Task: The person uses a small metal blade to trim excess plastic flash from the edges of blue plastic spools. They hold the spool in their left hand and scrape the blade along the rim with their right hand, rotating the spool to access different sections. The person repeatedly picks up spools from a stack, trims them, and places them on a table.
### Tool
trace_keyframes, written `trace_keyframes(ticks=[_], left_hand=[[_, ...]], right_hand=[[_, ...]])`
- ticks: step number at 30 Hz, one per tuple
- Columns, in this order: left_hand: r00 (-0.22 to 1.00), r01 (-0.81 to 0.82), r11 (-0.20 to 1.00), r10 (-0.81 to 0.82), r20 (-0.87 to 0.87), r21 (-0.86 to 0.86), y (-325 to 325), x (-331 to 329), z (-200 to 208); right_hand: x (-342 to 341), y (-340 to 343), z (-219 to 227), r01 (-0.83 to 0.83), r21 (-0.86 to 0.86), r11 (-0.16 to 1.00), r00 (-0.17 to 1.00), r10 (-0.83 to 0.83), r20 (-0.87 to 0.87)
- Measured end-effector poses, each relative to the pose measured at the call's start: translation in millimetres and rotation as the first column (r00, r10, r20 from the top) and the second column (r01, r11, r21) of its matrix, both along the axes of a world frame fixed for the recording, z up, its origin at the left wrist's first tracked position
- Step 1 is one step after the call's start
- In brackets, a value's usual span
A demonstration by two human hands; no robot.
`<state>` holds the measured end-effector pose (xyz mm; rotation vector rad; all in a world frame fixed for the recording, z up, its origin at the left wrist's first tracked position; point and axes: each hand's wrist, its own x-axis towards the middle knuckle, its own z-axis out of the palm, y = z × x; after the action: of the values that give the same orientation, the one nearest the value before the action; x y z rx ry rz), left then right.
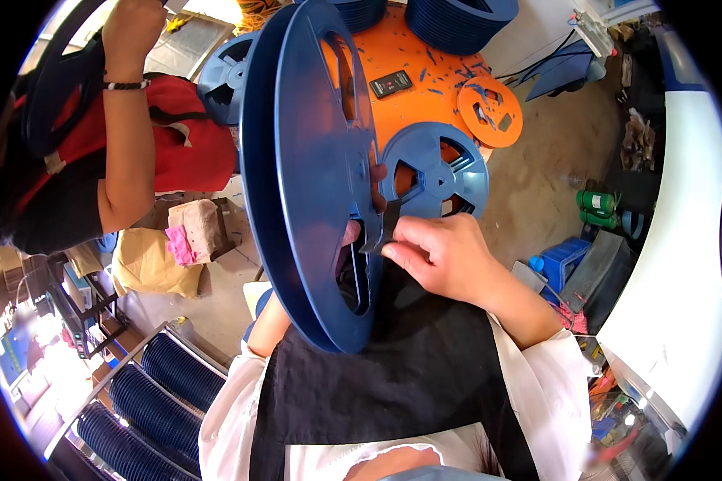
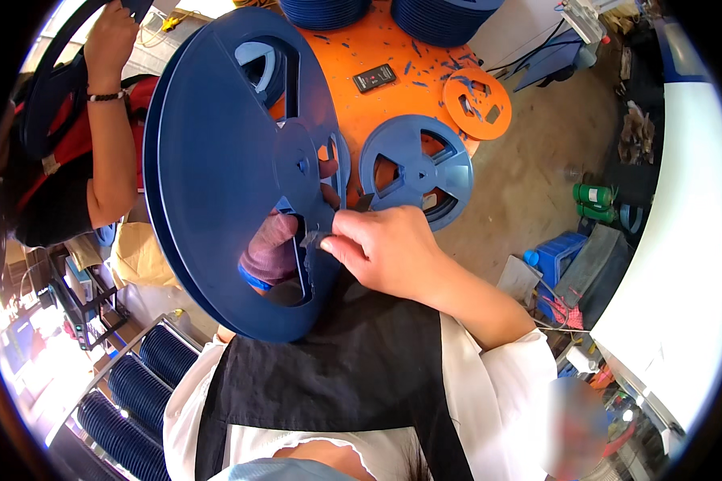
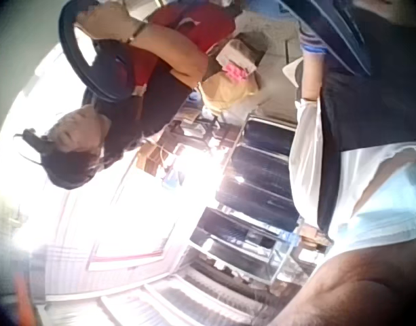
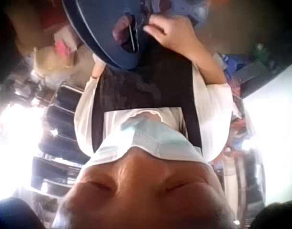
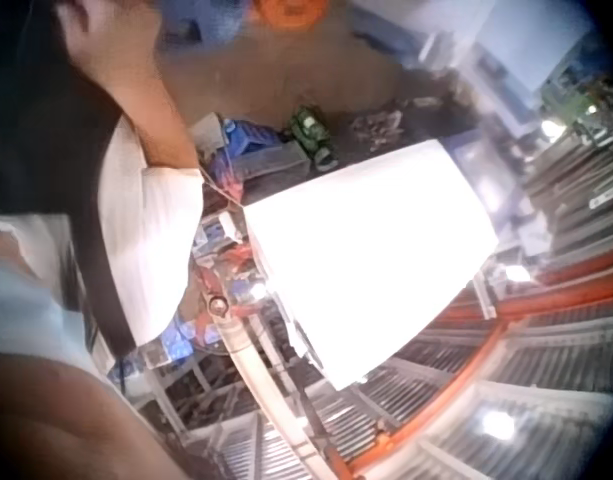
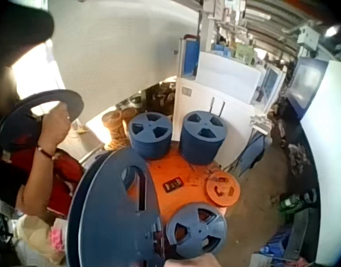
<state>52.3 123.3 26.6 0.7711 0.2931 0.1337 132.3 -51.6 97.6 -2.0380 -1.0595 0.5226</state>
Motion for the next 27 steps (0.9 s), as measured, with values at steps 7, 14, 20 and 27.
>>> trace_keyframes(ticks=[7,14,20,27], left_hand=[[0.999,0.034,0.998,-0.035,-0.036,-0.051,8,-9,1],[0.999,-0.020,0.995,0.024,0.041,-0.099,3,-13,5],[0.987,0.118,0.986,-0.104,0.125,-0.116,7,-23,-23],[0.991,0.112,0.981,-0.098,0.091,-0.160,22,-16,-32]], right_hand=[[-11,-3,6,-0.167,-0.107,0.980,0.979,0.152,-0.138],[-20,-4,7,-0.245,-0.151,0.958,0.967,0.230,-0.110],[-19,-5,-3,-0.232,-0.189,0.954,0.959,0.191,-0.210],[-5,10,-12,-0.188,-0.199,0.962,0.965,0.143,-0.219]])
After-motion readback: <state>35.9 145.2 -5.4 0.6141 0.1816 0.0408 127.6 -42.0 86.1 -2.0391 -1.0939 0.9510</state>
